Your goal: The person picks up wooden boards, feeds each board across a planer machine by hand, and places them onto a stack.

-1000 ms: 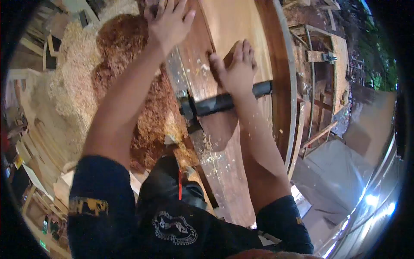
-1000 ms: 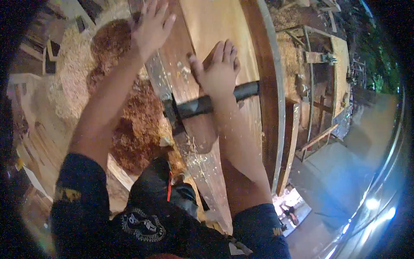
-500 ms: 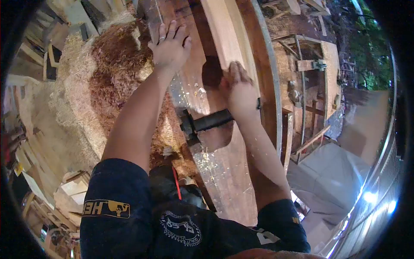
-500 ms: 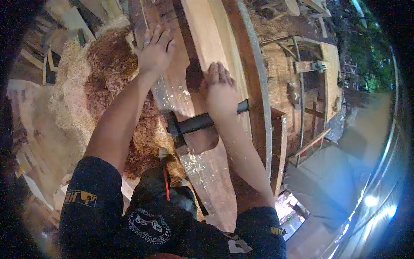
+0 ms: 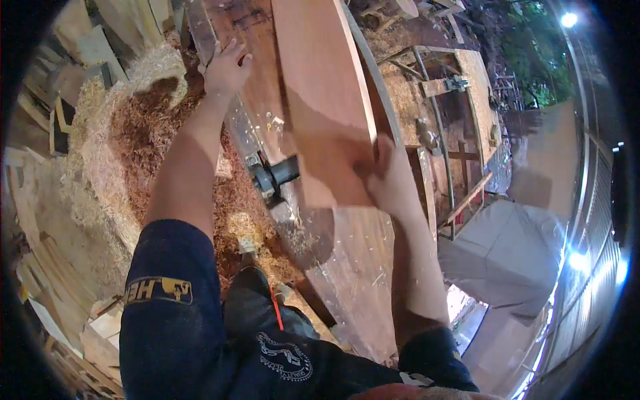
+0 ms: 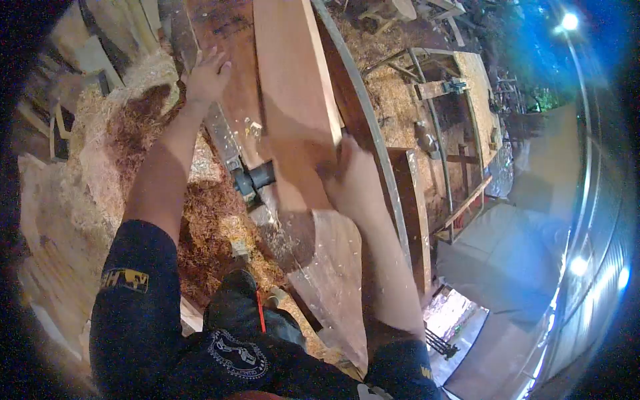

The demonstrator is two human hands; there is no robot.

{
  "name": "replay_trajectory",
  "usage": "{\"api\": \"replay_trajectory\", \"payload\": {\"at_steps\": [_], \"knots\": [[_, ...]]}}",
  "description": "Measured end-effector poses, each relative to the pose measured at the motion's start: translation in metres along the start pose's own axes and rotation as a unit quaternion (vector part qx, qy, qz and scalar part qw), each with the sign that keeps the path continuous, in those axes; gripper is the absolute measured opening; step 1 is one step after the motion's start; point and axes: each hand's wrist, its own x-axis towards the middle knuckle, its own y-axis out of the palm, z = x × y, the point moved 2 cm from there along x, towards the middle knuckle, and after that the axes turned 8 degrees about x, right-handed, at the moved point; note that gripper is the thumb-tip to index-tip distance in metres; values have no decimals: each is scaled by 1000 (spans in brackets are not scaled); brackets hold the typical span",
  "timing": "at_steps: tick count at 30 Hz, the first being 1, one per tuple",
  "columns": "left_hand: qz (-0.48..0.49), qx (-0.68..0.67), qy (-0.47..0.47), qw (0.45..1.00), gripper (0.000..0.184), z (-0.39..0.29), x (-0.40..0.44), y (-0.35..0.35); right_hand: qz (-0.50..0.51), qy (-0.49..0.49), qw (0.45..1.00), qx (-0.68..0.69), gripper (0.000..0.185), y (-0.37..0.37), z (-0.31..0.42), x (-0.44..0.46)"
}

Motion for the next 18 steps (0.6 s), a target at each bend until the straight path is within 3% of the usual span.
{"api": "replay_trajectory", "payload": {"at_steps": [2,5,6,7,8,10,11,14,16,18], "knots": [[-59,-195,-4,979,39,31,-6,14,-31,0,988,152,38,13,-32,-54],[-27,-279,-124,952,38,16,-100,-67,-76,135,949,274,38,53,-84,-117],[-35,-362,-131,922,35,10,-149,-74,-89,108,967,211,47,51,-69,-134],[45,-536,-176,825,29,-4,-202,-82,-88,121,975,163,50,56,-60,-145],[201,-628,-257,706,26,-15,-251,-89,-86,134,981,115,54,61,-56,-157],[331,-703,-383,500,38,-62,-324,-123,-105,108,979,135,56,84,-73,-185],[347,-727,-382,454,43,-65,-351,-114,-115,91,979,144,57,95,-81,-198],[373,-716,-349,476,51,-78,-365,-141,10,198,941,275,57,113,-104,-261],[326,-712,-307,541,48,-98,-371,-172,29,193,924,329,51,117,-104,-313],[305,-697,-239,603,46,-126,-391,-205,-118,98,872,466,51,164,-123,-367]]}}
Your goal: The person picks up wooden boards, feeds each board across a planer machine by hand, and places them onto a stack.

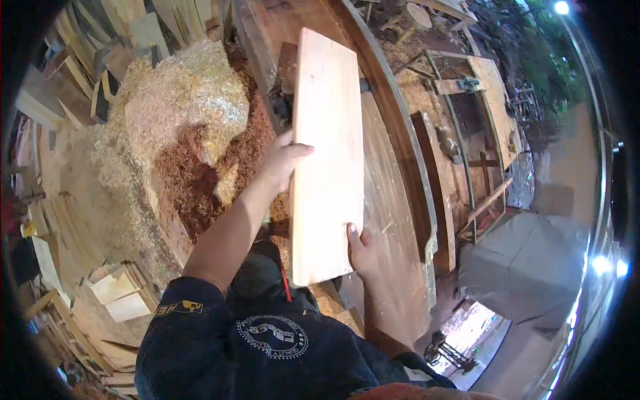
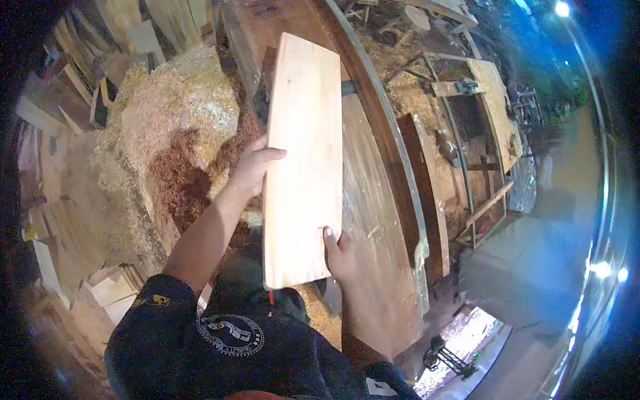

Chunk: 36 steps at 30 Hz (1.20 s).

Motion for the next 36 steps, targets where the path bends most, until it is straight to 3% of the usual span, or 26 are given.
{"api": "replay_trajectory", "payload": {"at_steps": [3,5,6,9,11,13,14,15,17,18,19,20,22,23,29,30,31,33,36], "knots": [[8,230,105,968,44,10,-59,79,-7,-3,995,-101,54,-29,-22,-60],[29,339,137,930,47,17,-101,122,0,121,992,-29,54,-51,-65,-101],[42,392,155,906,48,25,-118,143,15,234,969,83,53,-59,-96,-119],[104,430,227,868,52,63,-159,184,129,182,974,39,50,-92,-120,-154],[121,495,274,816,57,92,-182,203,37,36,985,-166,45,-124,-127,-171],[200,544,220,785,60,103,-218,226,-69,79,990,-92,43,-166,-96,-193],[235,567,195,764,61,109,-230,234,-160,84,975,-127,44,-195,-100,-199],[285,571,234,733,60,131,-228,232,-247,95,951,-162,46,-224,-107,-208],[399,630,197,636,60,142,-248,245,-354,16,926,-128,59,-285,-127,-232],[447,653,184,582,61,146,-251,251,-410,-77,904,-91,64,-309,-123,-245],[465,620,292,561,51,172,-248,241,-459,-97,876,-115,66,-328,-118,-259],[497,641,265,521,53,178,-256,244,-501,-118,846,-138,67,-344,-120,-275],[538,686,218,438,58,178,-266,259,-402,5,915,4,67,-393,-186,-303],[568,657,241,433,56,185,-261,264,-411,10,911,39,64,-394,-213,-320],[481,695,303,439,48,210,-239,255,-479,68,872,74,61,-355,-243,-363],[459,703,305,449,46,213,-236,256,-474,83,875,51,60,-356,-245,-362],[441,735,304,415,42,221,-232,254,-470,94,877,29,60,-360,-246,-357],[414,717,354,435,41,232,-236,246,-461,111,877,-80,55,-374,-259,-352],[402,696,391,449,40,237,-237,232,-463,108,874,-104,58,-385,-274,-348]]}}
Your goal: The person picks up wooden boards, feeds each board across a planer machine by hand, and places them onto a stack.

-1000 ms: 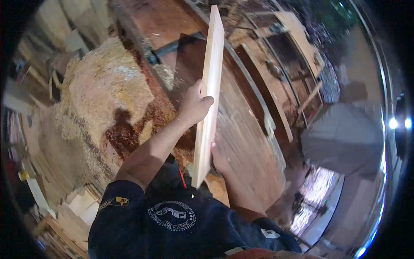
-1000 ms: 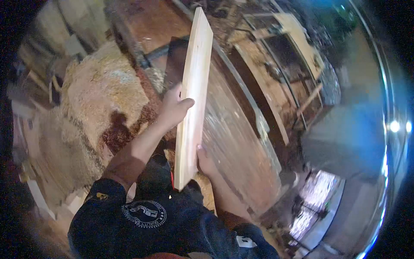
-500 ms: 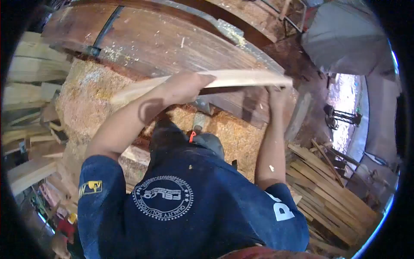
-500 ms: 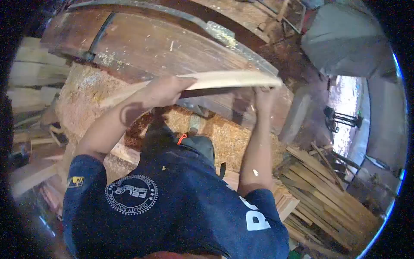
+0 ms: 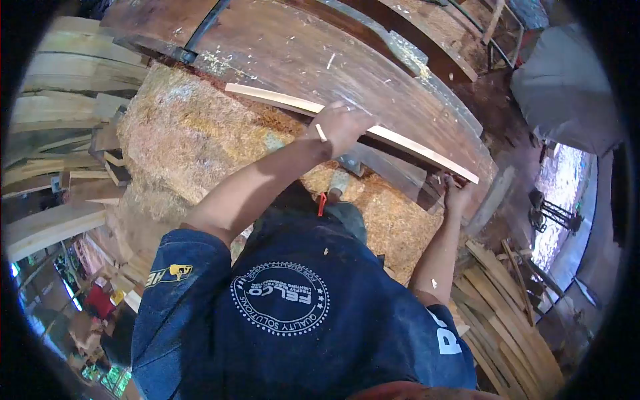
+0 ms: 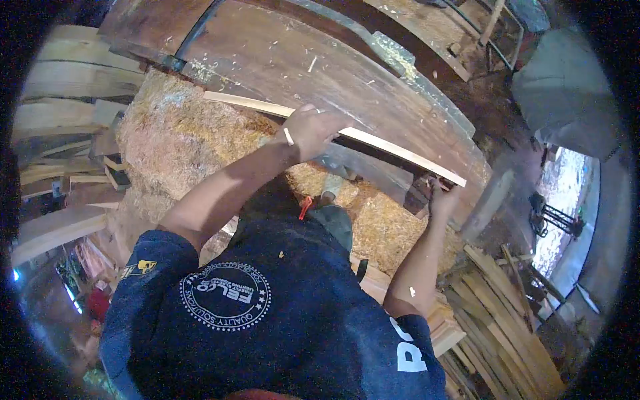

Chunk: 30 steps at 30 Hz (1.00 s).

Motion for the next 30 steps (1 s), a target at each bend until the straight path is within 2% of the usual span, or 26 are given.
{"api": "replay_trajectory", "payload": {"at_steps": [1,4,5,9,10,11,14,15,18,19,22,25,27,29,30], "knots": [[-7,-2,4,1000,39,2,-4,2,18,9,999,32,64,1,-1,3],[-15,2,-12,1000,37,8,-12,-8,23,8,1000,12,68,4,6,-1],[-22,9,-16,1000,36,14,-15,-10,13,16,1000,6,67,6,-15,5],[-50,45,-16,998,35,39,-23,-22,-6,-25,999,-30,66,5,-11,3],[-59,56,-12,997,35,45,-21,-24,-1,-7,1000,-27,67,5,-9,3],[-5,51,-27,998,36,48,-15,-27,5,12,1000,-26,68,2,-2,1],[-73,76,-2,994,37,66,21,-27,53,22,994,-92,69,-4,25,-6],[-57,59,-30,996,39,71,35,-25,75,18,989,-126,69,-4,32,-7],[-26,69,-33,997,43,89,81,4,58,-24,981,-185,58,4,32,-11],[28,57,-41,997,45,97,96,14,54,-59,986,-146,55,11,18,-8],[162,70,-78,981,52,105,124,30,114,37,970,-211,50,24,16,-14],[87,54,-98,990,64,97,94,57,129,65,949,-280,48,32,3,-24],[148,59,-171,972,75,79,52,59,134,64,950,-274,48,30,1,-25],[172,74,-249,950,79,73,-2,75,139,53,952,-267,50,30,-1,-21],[177,76,-247,950,79,76,-16,79,143,42,953,-265,51,31,0,-20]]}}
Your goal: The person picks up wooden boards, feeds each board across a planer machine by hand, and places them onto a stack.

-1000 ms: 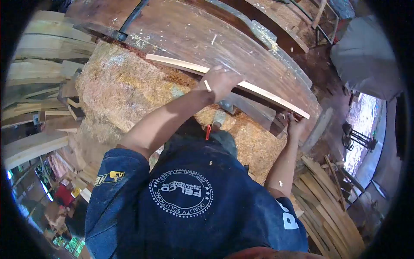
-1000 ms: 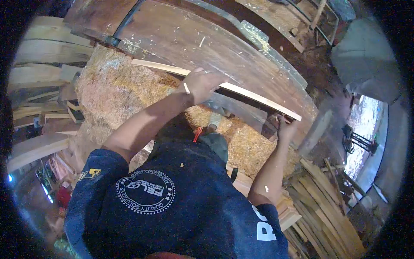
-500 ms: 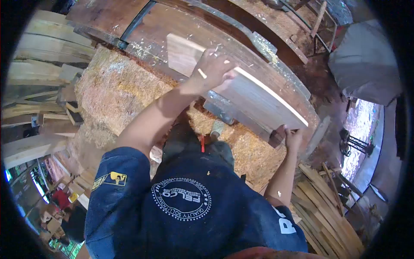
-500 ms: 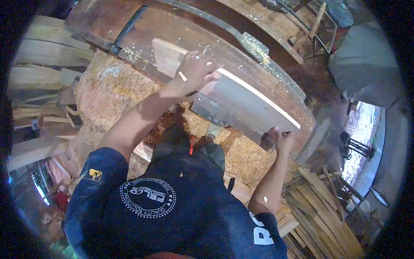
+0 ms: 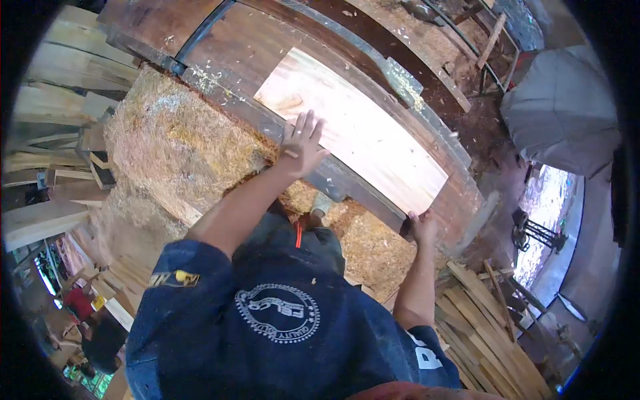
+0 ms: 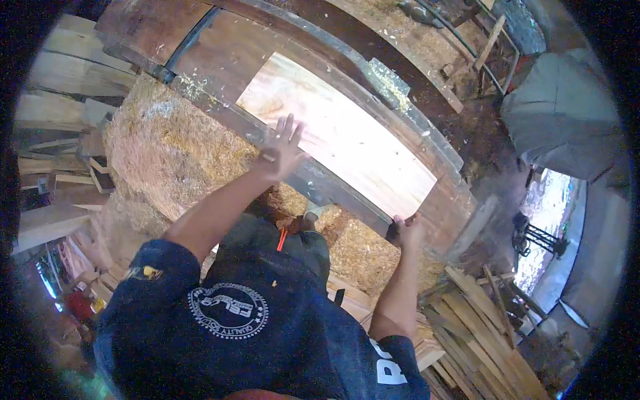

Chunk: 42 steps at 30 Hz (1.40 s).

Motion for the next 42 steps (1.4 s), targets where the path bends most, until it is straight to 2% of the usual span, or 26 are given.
{"api": "replay_trajectory", "payload": {"at_steps": [2,4,7,10,11,14,15,18,19,22,24,28,31,38,42], "knots": [[8,-1,-9,1000,80,13,-14,12,21,-37,999,-16,56,-1,1,5],[10,49,19,999,81,23,-3,14,51,-90,994,-42,61,-5,5,13],[-1,82,30,996,79,47,36,20,31,-51,998,-14,77,0,31,10],[10,110,-4,994,78,87,82,0,-52,-191,980,18,86,39,50,34],[7,103,-12,995,77,103,87,-13,32,-119,990,75,89,28,94,27],[25,76,-21,997,78,139,93,-33,75,-144,985,64,83,36,130,38],[33,66,-20,997,78,148,96,-37,92,-183,978,45,81,35,134,38],[0,66,-24,998,78,175,99,-37,123,-206,967,80,73,44,152,42],[-1,67,-24,997,78,185,105,-37,111,-230,958,134,66,56,152,45],[-6,52,-46,998,80,206,107,-38,115,-202,968,91,63,58,187,36],[-30,24,-83,996,82,198,112,-47,101,-229,961,119,59,72,198,40],[-158,-11,-105,982,79,148,122,-30,88,-273,951,113,55,92,247,40],[-216,-38,-197,955,72,148,138,-26,68,-317,938,122,53,109,271,43],[-275,-40,-242,930,64,178,147,-26,57,-354,925,129,53,129,293,46],[-287,-37,-246,925,62,183,150,-26,59,-316,939,120,50,129,300,41]]}}
